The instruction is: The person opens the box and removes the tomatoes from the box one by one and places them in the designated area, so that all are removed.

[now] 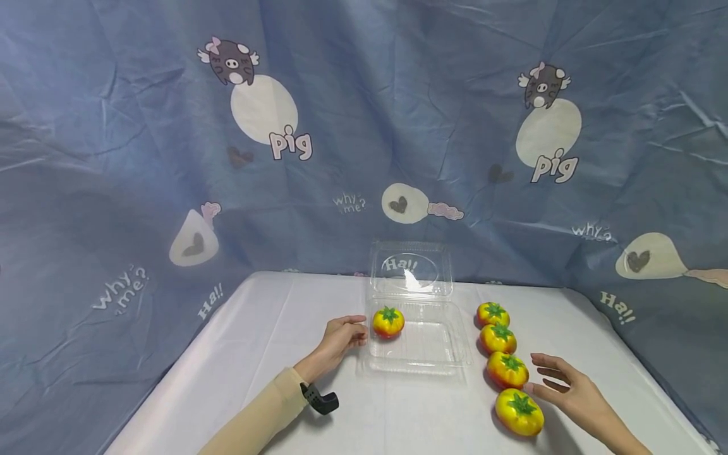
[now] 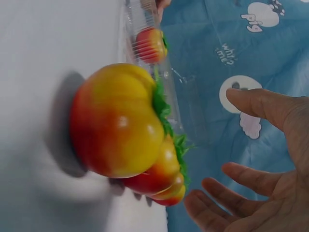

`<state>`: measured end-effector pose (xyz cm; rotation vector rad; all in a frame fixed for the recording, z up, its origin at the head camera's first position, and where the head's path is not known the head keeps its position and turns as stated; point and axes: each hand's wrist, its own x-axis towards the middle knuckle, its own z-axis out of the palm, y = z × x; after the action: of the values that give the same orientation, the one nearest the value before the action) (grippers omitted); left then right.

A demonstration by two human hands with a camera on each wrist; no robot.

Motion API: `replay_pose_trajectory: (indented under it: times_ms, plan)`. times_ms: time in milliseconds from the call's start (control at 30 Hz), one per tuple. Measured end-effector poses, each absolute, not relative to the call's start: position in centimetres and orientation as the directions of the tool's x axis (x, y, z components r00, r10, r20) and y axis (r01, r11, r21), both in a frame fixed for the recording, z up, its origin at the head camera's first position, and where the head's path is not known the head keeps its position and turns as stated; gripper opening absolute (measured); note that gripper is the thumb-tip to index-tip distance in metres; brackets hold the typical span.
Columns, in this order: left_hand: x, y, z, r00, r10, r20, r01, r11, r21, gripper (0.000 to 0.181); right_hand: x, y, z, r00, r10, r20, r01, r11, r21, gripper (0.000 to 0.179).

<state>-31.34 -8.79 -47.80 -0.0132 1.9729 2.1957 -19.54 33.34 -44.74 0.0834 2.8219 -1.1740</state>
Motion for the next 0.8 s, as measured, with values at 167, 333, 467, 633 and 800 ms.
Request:
replay_pose_trajectory:
  times_ms: [167,333,467,633,800]
  plan:
    - [-31.0,-8.8,-47.3,-0.982,0.131,-0.133,-0.147,-0.096,0.985,0.043,-20.2,32.9,-44.0,-0.999,-0.017,-0.048,0.022,0.715,-0.699,0.078]
    - [-32.0,-8.9,-48.9,-0.983,0.115,-0.14,-0.151,-0.102,0.983,0.044,-20.8,32.3,-43.4,-0.999,-0.043,-0.002,-0.029,0.723,-0.69,0.074]
    - [-32.3,-8.8,-49.4,-0.985,0.102,-0.14,-0.15,-0.1,0.984,0.044,-21.4,31.8,-42.9,-0.998,-0.058,0.009,-0.048,0.733,-0.679,0.074]
    - [-32.3,-8.6,-49.2,-0.987,0.098,-0.129,-0.139,-0.105,0.985,0.043,-22.1,31.0,-42.5,-0.996,-0.087,0.031,-0.084,0.725,-0.684,0.072]
    - [-32.4,-8.6,-49.2,-0.986,0.092,-0.136,-0.145,-0.102,0.984,0.041,-22.8,30.3,-42.3,-0.996,-0.086,0.014,-0.073,0.733,-0.676,0.073]
